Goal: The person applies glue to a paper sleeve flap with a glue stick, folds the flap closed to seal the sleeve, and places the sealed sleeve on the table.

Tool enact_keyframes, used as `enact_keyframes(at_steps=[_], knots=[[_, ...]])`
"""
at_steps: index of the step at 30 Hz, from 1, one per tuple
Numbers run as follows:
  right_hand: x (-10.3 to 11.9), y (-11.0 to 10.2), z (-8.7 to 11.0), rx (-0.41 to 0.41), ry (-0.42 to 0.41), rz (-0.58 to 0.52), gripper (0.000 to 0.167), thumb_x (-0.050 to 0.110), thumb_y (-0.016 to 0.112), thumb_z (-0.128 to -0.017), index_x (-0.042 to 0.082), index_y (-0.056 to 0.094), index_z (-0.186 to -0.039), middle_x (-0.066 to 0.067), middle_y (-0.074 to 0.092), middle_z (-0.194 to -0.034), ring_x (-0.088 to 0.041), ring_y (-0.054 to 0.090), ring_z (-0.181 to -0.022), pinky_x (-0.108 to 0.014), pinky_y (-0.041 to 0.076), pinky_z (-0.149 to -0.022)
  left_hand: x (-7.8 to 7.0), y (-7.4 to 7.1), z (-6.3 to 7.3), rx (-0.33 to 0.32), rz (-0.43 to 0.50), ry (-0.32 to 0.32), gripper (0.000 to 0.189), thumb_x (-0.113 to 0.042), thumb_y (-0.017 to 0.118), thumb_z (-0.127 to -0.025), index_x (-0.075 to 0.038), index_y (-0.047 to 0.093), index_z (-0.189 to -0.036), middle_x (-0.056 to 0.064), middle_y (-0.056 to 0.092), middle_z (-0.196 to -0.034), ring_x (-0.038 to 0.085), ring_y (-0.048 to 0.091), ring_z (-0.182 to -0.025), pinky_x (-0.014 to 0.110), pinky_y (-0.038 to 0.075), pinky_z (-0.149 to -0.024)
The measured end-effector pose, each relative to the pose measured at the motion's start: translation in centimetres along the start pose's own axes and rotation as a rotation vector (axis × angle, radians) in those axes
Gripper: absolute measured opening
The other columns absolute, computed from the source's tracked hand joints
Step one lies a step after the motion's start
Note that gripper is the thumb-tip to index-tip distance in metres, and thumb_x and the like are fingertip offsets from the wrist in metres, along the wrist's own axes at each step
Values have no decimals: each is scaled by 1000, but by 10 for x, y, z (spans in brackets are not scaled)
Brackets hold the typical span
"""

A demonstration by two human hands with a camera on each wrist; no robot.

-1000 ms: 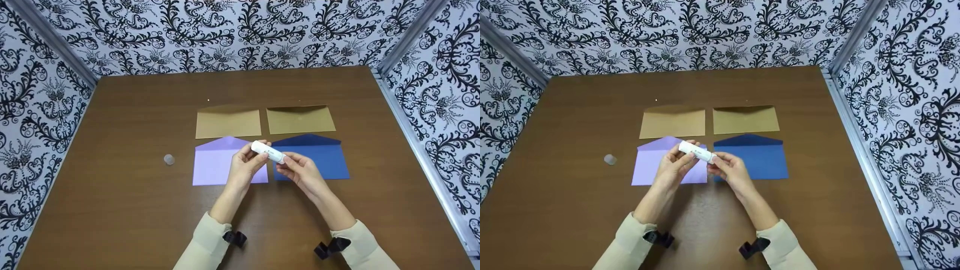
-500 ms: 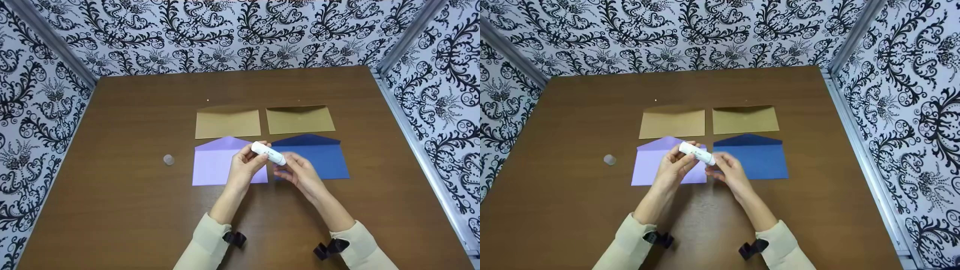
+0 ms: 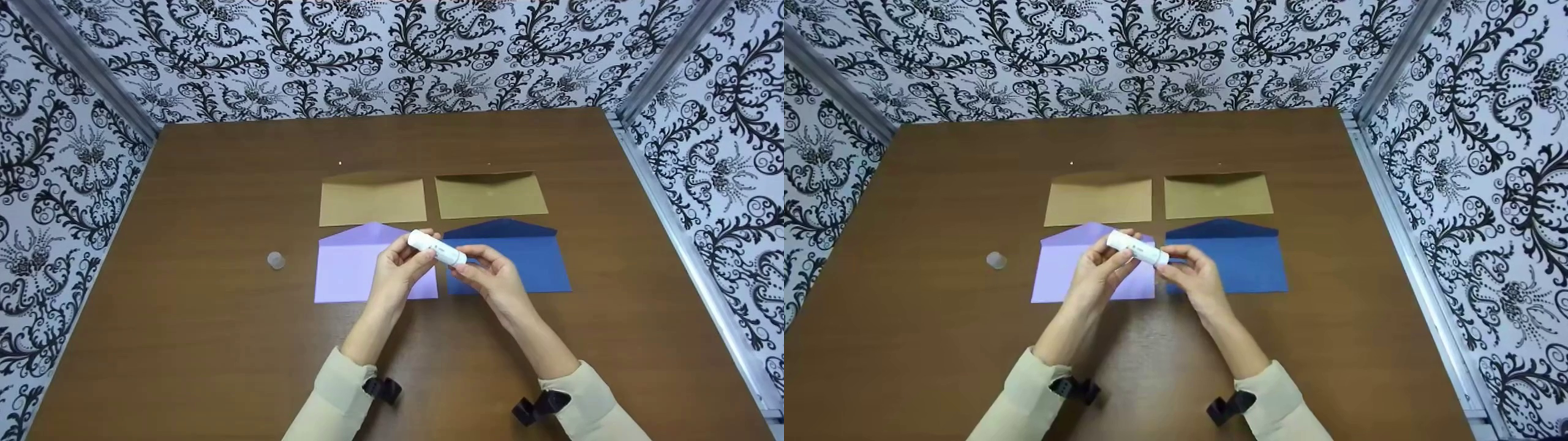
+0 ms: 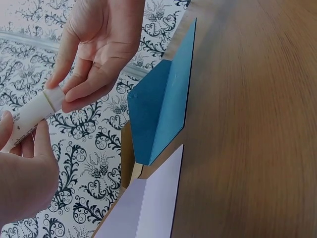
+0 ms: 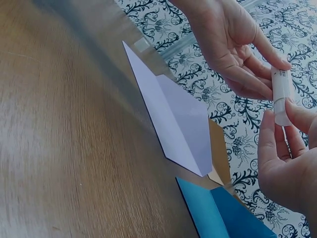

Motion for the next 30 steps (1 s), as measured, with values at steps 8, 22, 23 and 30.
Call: enact_keyframes(at_steps=[8, 22, 23, 30], knots=[[0, -1, 0, -2, -1, -10, 25, -10, 63, -90, 6, 68, -108, -7, 68, -110, -17, 71, -96, -28, 61, -87, 1, -1, 0, 1, 11, -2, 36, 7, 61, -93, 7, 59, -128, 13, 71, -122, 15, 68, -112, 31, 57, -98], [-2, 0, 2, 3, 50, -52, 23, -8, 61, -93, 6, 69, -109, -6, 71, -105, -16, 72, -92, -25, 62, -83, 2, 0, 0, -1, 9, -4, 37, 8, 60, -93, 8, 57, -129, 15, 70, -124, 14, 68, -111, 32, 56, -99], [-2, 0, 2, 2, 58, -64, 22, -8, 60, -93, 7, 69, -108, -6, 71, -104, -16, 72, -91, -24, 62, -82, 2, 0, 0, 0, 8, -5, 37, 8, 60, -93, 8, 57, -129, 14, 70, -123, 14, 68, -111, 32, 56, -99], [-5, 2, 3, 26, 105, -101, 23, -6, 55, -97, 9, 69, -105, -5, 71, -99, -13, 72, -86, -21, 61, -81, 2, 1, 0, 7, 13, -6, 36, 8, 61, -92, 7, 59, -127, 13, 71, -122, 15, 68, -111, 32, 57, -99]])
Point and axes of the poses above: each hand's wrist, its own z-axis away from the middle knuckle, its own y-axis out of the palm, x = y × z, the point moved 8 cm from there along -z, towards the middle knuckle
